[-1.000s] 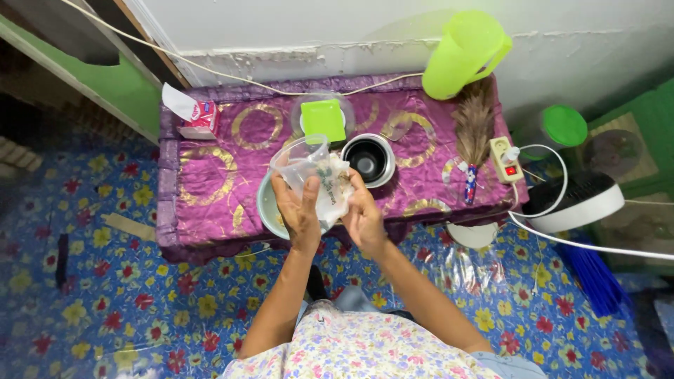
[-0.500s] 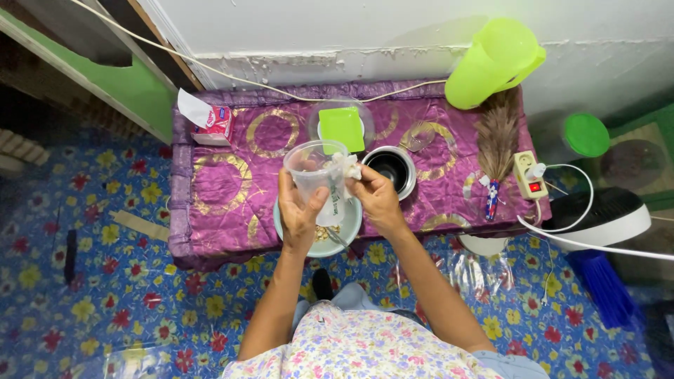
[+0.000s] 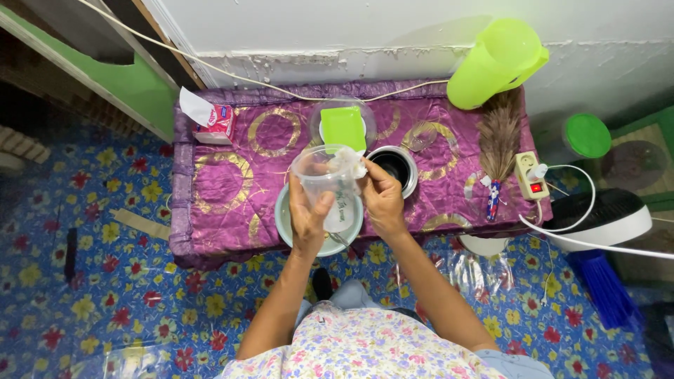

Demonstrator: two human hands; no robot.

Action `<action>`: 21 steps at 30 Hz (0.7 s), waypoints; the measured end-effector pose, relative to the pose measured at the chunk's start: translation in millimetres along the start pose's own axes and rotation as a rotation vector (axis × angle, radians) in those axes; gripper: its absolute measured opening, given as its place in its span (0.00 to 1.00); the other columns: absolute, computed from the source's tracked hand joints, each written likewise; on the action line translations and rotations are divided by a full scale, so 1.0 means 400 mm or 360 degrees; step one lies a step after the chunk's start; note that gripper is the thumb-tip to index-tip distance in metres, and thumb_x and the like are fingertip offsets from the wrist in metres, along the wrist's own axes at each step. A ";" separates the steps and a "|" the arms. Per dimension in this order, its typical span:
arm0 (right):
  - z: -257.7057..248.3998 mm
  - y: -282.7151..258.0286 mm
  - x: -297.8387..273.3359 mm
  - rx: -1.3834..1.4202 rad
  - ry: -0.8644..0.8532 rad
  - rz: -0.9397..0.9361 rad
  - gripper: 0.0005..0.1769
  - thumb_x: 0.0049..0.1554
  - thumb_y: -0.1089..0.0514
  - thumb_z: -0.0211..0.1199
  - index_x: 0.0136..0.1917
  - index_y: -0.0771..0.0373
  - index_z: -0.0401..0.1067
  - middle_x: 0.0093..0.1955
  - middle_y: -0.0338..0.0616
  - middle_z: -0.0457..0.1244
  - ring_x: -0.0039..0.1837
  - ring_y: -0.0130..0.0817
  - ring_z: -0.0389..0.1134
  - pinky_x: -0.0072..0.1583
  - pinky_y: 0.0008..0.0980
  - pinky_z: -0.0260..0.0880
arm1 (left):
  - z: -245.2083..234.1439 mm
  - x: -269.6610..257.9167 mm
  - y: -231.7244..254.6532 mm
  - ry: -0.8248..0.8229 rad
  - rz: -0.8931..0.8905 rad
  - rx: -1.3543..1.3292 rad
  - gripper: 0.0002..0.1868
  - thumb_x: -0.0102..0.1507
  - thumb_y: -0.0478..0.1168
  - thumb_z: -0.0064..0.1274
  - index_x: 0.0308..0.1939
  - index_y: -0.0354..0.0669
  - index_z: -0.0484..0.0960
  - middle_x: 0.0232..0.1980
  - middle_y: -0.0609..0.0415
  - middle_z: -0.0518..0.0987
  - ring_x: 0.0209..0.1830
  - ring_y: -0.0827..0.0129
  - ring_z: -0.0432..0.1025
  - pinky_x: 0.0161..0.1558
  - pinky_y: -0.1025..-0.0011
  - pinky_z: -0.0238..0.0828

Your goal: The person wipes the inside of a clear plastic cup with a white cloth, then wipes the inside of a green plastic pitcher with the same cloth. The actions occur over a table with a purple patterned cloth, a metal bowl, and other small items.

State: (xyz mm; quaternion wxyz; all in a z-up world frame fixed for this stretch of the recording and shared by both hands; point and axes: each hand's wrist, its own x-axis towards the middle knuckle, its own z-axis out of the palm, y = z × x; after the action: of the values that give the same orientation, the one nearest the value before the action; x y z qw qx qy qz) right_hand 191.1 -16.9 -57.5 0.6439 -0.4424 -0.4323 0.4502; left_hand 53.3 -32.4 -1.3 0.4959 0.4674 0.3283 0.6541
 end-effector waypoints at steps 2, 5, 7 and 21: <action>0.015 -0.027 -0.045 -0.0095 -0.0004 -0.0015 0.18 0.64 0.63 0.57 0.66 0.67 0.73 0.60 0.52 0.69 0.61 0.30 0.66 0.63 0.39 0.70 | -0.010 -0.012 -0.002 0.0059 0.0024 0.0093 0.44 0.61 0.62 0.52 0.73 0.41 0.58 0.60 0.45 0.69 0.62 0.62 0.66 0.67 0.60 0.63; 0.003 -0.014 -0.112 -0.0171 -0.0020 -0.0007 0.18 0.63 0.64 0.57 0.66 0.66 0.74 0.60 0.53 0.69 0.61 0.30 0.65 0.63 0.39 0.70 | 0.017 -0.016 0.067 0.0080 0.0089 0.0274 0.45 0.65 0.65 0.44 0.72 0.31 0.56 0.63 0.34 0.67 0.65 0.54 0.63 0.72 0.57 0.55; -0.003 -0.022 -0.130 -0.0145 -0.0039 0.0007 0.18 0.63 0.64 0.57 0.66 0.66 0.73 0.60 0.51 0.69 0.60 0.28 0.65 0.63 0.37 0.70 | 0.025 -0.020 0.071 0.0044 0.0141 0.0366 0.50 0.68 0.66 0.42 0.72 0.21 0.52 0.65 0.23 0.64 0.67 0.44 0.60 0.75 0.52 0.50; -0.087 -0.157 -0.315 -0.0310 0.0070 -0.0542 0.18 0.60 0.73 0.59 0.62 0.67 0.75 0.60 0.55 0.68 0.64 0.44 0.68 0.68 0.46 0.65 | 0.147 -0.191 0.070 0.0236 -0.0024 0.0257 0.51 0.64 0.61 0.47 0.73 0.21 0.48 0.70 0.21 0.57 0.73 0.38 0.55 0.74 0.48 0.47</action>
State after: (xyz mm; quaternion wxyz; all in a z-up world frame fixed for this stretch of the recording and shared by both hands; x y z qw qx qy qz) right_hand 209.0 -157.4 -25.4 0.6742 -0.4328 -0.5284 0.2810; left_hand 104.1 -115.4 22.2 0.4358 0.4538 0.4192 0.6545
